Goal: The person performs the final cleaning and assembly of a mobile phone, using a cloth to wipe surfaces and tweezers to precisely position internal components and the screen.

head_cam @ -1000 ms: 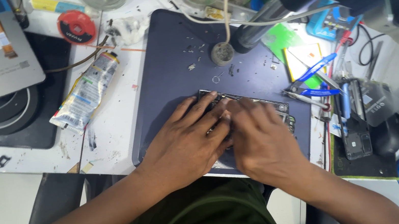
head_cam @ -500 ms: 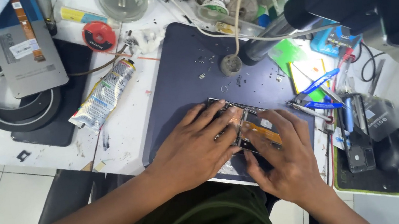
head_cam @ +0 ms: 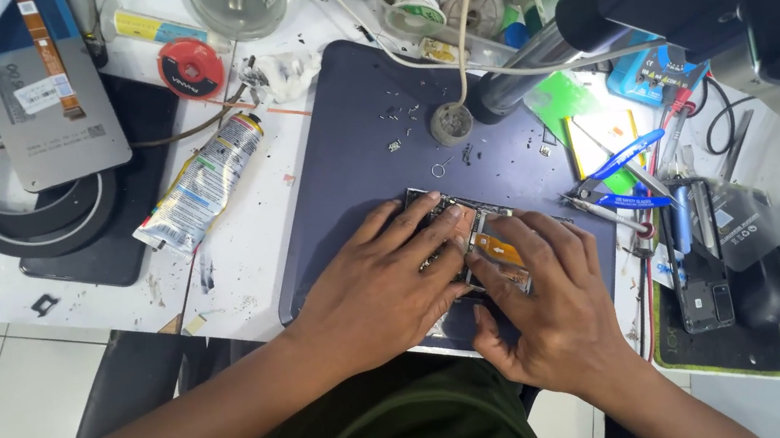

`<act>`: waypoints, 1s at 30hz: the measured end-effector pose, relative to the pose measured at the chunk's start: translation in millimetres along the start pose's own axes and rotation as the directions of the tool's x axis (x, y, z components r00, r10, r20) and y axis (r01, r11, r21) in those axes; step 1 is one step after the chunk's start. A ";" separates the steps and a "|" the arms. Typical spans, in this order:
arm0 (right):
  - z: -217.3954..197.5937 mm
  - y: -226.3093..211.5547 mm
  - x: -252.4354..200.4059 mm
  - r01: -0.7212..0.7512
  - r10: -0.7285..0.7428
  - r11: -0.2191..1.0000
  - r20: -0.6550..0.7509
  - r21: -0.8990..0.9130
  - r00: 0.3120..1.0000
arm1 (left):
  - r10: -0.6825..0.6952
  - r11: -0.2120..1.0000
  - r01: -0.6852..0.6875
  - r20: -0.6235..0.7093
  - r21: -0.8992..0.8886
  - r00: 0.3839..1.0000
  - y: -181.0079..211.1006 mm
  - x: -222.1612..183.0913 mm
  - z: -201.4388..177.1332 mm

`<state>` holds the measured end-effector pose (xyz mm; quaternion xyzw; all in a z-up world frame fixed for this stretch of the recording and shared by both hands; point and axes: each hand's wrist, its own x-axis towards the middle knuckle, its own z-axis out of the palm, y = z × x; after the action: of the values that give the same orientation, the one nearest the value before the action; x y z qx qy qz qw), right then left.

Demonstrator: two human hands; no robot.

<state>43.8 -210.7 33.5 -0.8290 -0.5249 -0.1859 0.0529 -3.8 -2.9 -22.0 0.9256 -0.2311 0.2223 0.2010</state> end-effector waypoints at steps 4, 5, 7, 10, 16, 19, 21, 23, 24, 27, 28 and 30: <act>0.5 -1.5 1.7 -0.044 0.046 0.997 -0.020 0.057 0.999 | -0.001 0.999 0.001 0.008 -0.036 1.000 -0.1 -0.9 0.4; 1.6 -1.7 0.4 -0.049 0.050 0.997 -0.021 0.062 0.999 | -0.003 1.000 0.004 0.017 -0.030 1.000 0.1 -1.4 0.6; 2.5 -1.3 -0.3 -0.045 0.046 0.998 -0.018 0.051 0.999 | -0.003 1.000 0.003 0.012 -0.025 1.000 0.1 -0.3 -0.7; 1.9 -1.9 -1.2 -0.037 0.037 0.999 -0.007 0.027 0.999 | -0.002 1.000 0.002 0.005 -0.022 1.000 0.1 -0.4 0.0; 1.5 -6.5 -2.5 -0.011 0.011 0.998 0.001 -0.067 1.000 | -0.010 1.000 0.011 0.020 -0.023 1.000 1.2 -0.3 0.8; 3.7 -14.9 -3.1 -0.009 0.011 0.993 0.016 -0.120 1.000 | -0.006 1.000 0.006 0.024 -0.004 1.000 1.2 0.8 1.3; 6.9 -23.6 -1.3 0.002 0.001 0.991 0.020 -0.135 1.000 | -0.012 1.000 0.012 0.026 0.019 1.000 1.0 -1.3 1.1; 9.8 -31.8 -0.3 0.000 0.005 0.987 0.032 -0.161 0.999 | -0.020 0.996 0.022 0.027 -0.085 0.999 1.7 -2.8 4.1; 11.9 -34.2 0.1 0.011 -0.009 0.989 0.017 -0.146 1.000 | -0.033 0.997 0.035 0.032 -0.063 0.999 1.4 -3.0 6.0; 17.0 -37.8 3.0 0.047 -0.042 0.978 0.028 -0.205 0.999 | -0.040 0.995 0.045 0.063 -0.089 0.997 0.3 -5.5 8.8; 17.9 -35.8 4.6 0.042 -0.027 0.981 0.084 -0.188 0.996 | -0.039 0.996 0.043 0.055 -0.080 0.998 0.1 -5.8 8.3; 20.3 -32.6 -1.5 0.030 -0.005 0.983 0.140 -0.179 0.990 | -0.027 0.997 0.031 0.048 -0.075 0.998 1.1 -5.9 12.0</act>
<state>19.3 -191.8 10.7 -0.8367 -0.5154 -0.1749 -0.0609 -5.2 -7.5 -34.5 0.9256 -0.2305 0.1889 0.2335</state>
